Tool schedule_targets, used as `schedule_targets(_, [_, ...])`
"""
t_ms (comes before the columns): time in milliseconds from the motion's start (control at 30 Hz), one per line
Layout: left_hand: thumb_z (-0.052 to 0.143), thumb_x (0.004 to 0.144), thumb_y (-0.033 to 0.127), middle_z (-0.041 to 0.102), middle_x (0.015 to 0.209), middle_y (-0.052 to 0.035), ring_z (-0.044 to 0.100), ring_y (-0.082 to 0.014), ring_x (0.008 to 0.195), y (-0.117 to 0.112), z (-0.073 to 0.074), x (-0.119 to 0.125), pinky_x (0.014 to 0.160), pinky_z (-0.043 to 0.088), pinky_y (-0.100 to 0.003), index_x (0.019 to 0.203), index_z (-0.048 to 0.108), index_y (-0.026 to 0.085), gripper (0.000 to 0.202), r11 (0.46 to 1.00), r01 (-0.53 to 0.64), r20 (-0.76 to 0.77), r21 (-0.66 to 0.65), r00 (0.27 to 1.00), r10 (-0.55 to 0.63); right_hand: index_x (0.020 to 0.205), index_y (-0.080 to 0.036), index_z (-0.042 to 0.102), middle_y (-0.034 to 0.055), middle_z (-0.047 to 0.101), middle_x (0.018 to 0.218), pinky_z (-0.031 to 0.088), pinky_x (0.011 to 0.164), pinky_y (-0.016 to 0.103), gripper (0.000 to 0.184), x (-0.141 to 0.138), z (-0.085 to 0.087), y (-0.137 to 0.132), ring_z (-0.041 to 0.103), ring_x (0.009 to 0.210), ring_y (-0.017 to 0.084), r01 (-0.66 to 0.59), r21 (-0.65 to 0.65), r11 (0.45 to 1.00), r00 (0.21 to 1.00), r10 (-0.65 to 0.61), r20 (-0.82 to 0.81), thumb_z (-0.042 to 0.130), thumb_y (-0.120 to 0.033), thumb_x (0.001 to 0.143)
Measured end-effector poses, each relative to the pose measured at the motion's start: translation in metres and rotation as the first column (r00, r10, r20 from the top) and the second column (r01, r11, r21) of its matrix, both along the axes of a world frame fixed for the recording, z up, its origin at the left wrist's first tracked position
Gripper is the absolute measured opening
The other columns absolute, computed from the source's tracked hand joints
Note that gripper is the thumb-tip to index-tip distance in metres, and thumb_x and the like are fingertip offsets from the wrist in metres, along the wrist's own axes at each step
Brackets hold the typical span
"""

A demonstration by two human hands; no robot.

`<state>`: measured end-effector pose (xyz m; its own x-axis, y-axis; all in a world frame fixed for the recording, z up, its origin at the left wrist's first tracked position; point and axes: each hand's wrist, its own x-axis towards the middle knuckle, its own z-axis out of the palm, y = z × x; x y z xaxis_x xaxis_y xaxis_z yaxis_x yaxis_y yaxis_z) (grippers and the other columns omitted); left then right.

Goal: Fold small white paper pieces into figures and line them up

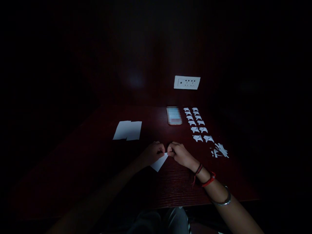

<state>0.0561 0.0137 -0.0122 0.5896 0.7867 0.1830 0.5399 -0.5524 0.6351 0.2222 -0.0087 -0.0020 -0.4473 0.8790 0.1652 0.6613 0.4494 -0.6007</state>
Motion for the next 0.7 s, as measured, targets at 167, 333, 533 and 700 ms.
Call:
schedule_targets(167, [0.051, 0.066, 0.008, 0.049, 0.070, 0.0005, 0.046, -0.0118, 0.070, 0.0014, -0.0006, 0.0007, 0.063, 0.036, -0.022, 0.068, 0.053, 0.015, 0.008, 1.000, -0.007, -0.005, -0.006, 1.000, 0.007, 0.079, -0.017, 0.057, 0.0014, 0.056, 0.073, 0.039, 0.063, 0.023, 0.011, -0.0003, 0.0023, -0.0017, 0.050, 0.067, 0.011, 0.003, 0.009, 1.000, 1.000, -0.003, -0.010, 0.051, -0.011, 0.072])
schedule_targets(333, [0.051, 0.066, 0.009, 0.048, 0.069, -0.0004, 0.046, -0.0124, 0.070, 0.0026, -0.0034, 0.0017, 0.065, 0.036, -0.023, 0.066, 0.054, 0.015, 0.007, 1.000, -0.016, -0.006, 0.004, 1.000, 0.016, 0.078, -0.017, 0.059, 0.0014, 0.059, 0.074, 0.039, 0.064, 0.022, 0.015, 0.0004, 0.0025, -0.0023, 0.052, 0.068, 0.011, -0.008, 0.008, 1.000, 1.000, 0.008, -0.003, 0.049, -0.008, 0.071])
schedule_targets(533, [0.051, 0.067, 0.009, 0.048, 0.073, -0.0016, 0.045, -0.0132, 0.075, 0.0021, -0.0060, 0.0012, 0.069, 0.036, -0.023, 0.066, 0.055, 0.014, 0.006, 0.999, -0.026, -0.002, 0.024, 1.000, 0.026, 0.071, -0.016, 0.057, 0.0006, 0.057, 0.070, 0.038, 0.061, 0.022, 0.014, 0.0010, 0.0007, -0.0015, 0.051, 0.064, 0.010, -0.005, 0.012, 1.000, 1.000, 0.004, 0.023, 0.048, -0.005, 0.069])
schedule_targets(700, [0.051, 0.066, 0.008, 0.047, 0.072, -0.0008, 0.045, -0.0130, 0.075, 0.0022, -0.0069, 0.0005, 0.069, 0.036, -0.023, 0.067, 0.055, 0.015, 0.007, 1.000, -0.006, -0.002, 0.030, 1.000, 0.006, 0.072, -0.016, 0.057, 0.0016, 0.054, 0.073, 0.039, 0.062, 0.022, 0.011, 0.0011, 0.0025, -0.0015, 0.050, 0.066, 0.011, -0.044, 0.045, 0.998, 0.999, 0.043, 0.030, 0.048, -0.009, 0.072])
